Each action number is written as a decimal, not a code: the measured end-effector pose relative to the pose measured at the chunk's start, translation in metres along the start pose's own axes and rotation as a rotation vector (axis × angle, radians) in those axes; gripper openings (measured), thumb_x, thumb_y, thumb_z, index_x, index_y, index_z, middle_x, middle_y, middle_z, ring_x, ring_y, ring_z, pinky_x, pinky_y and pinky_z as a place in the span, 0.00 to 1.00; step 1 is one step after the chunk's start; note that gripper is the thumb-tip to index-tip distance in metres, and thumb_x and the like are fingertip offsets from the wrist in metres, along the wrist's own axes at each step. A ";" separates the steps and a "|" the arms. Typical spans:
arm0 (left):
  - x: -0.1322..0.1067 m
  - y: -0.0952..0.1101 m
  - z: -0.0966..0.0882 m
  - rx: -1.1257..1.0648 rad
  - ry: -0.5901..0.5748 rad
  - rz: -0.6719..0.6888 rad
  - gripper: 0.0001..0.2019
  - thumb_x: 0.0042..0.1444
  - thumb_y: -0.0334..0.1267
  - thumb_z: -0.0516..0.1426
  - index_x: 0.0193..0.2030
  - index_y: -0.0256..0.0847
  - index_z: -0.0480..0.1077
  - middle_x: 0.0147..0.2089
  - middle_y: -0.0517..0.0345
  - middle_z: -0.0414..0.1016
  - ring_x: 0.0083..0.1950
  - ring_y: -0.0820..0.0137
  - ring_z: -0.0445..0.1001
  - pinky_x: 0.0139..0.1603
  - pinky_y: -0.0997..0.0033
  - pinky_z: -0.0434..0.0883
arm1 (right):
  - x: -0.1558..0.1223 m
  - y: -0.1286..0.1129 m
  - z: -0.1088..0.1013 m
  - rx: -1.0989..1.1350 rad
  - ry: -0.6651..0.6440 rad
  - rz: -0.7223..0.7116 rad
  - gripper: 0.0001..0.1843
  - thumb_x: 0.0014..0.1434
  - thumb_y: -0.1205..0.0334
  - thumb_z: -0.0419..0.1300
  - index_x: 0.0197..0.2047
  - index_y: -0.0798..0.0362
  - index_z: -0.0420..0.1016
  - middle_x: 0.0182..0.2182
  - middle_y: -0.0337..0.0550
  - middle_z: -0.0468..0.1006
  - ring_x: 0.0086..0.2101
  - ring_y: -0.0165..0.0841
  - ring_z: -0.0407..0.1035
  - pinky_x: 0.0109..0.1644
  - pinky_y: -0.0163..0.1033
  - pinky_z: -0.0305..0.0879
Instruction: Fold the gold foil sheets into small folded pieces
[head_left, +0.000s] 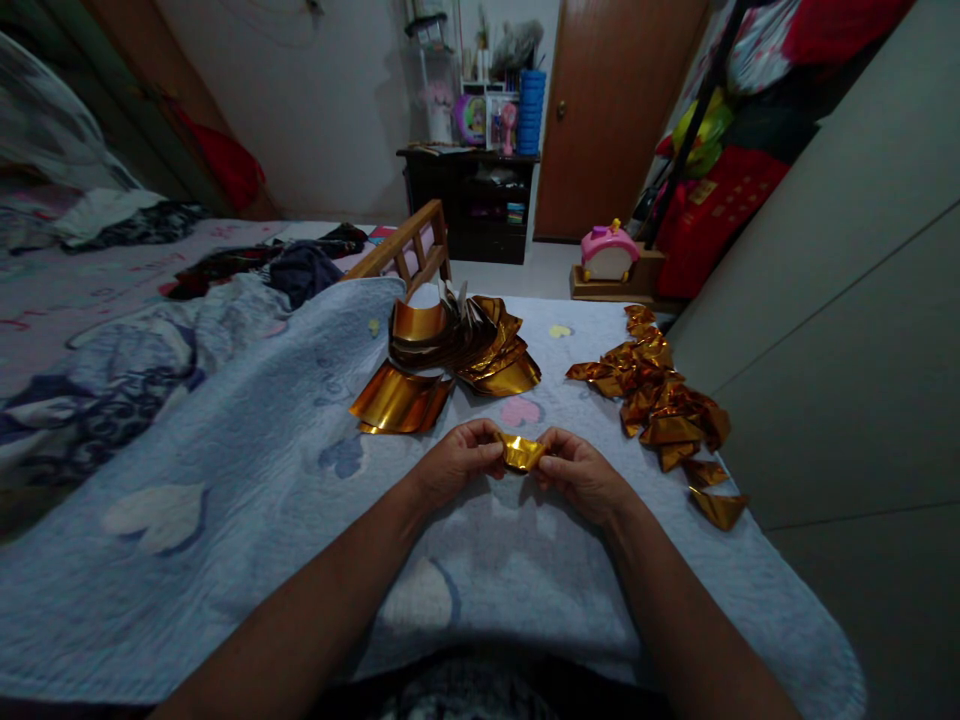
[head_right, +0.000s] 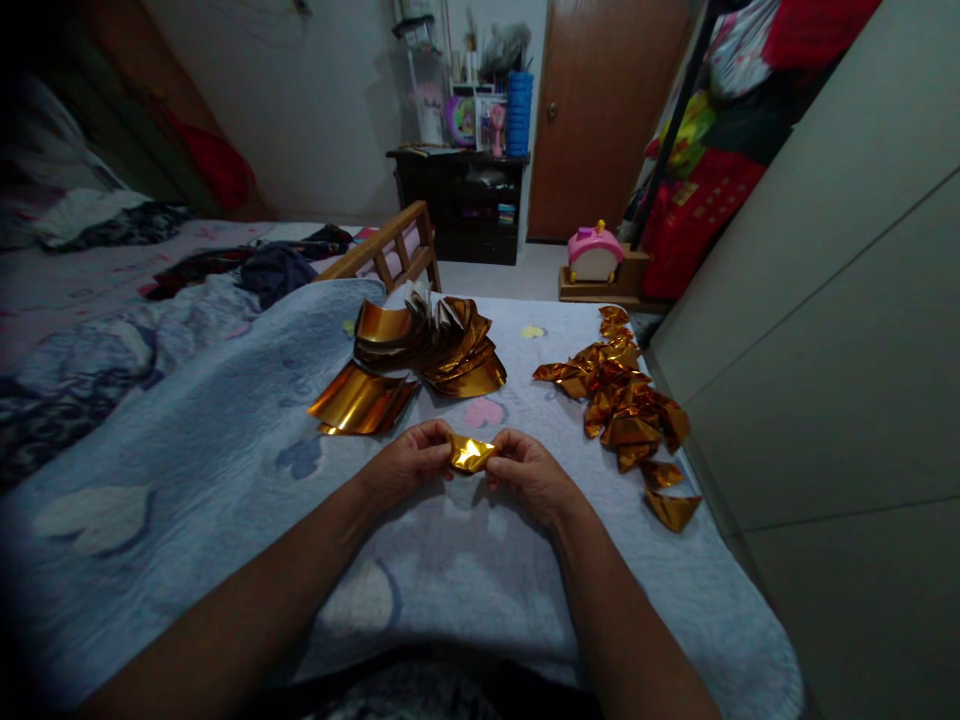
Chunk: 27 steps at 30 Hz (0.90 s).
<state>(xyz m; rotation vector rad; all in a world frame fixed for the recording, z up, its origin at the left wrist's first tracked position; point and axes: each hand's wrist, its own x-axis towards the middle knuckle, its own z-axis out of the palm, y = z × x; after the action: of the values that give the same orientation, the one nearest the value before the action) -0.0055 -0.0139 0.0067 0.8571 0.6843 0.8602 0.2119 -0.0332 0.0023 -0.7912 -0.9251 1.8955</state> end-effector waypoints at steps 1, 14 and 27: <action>0.000 0.000 0.000 0.003 0.001 0.001 0.18 0.45 0.43 0.73 0.35 0.36 0.73 0.33 0.58 0.77 0.29 0.74 0.75 0.31 0.74 0.72 | 0.000 0.000 0.000 0.000 0.000 0.000 0.18 0.46 0.60 0.77 0.34 0.53 0.74 0.30 0.37 0.77 0.26 0.25 0.66 0.29 0.31 0.62; 0.000 0.000 0.000 -0.004 -0.005 -0.005 0.17 0.46 0.43 0.73 0.35 0.36 0.73 0.33 0.57 0.77 0.30 0.73 0.75 0.32 0.74 0.71 | -0.001 -0.002 0.000 0.002 -0.008 -0.006 0.17 0.48 0.58 0.77 0.34 0.52 0.74 0.30 0.37 0.78 0.25 0.26 0.68 0.29 0.32 0.63; 0.001 0.000 0.002 -0.057 0.010 -0.001 0.17 0.49 0.44 0.71 0.35 0.35 0.72 0.30 0.57 0.77 0.27 0.74 0.75 0.29 0.76 0.71 | 0.000 -0.002 0.002 0.002 0.012 -0.026 0.17 0.48 0.58 0.77 0.33 0.52 0.73 0.29 0.36 0.78 0.23 0.25 0.68 0.28 0.32 0.64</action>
<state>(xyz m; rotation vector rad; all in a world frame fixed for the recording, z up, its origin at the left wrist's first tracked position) -0.0036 -0.0141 0.0078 0.8022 0.6657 0.8793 0.2114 -0.0331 0.0048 -0.7851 -0.9212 1.8673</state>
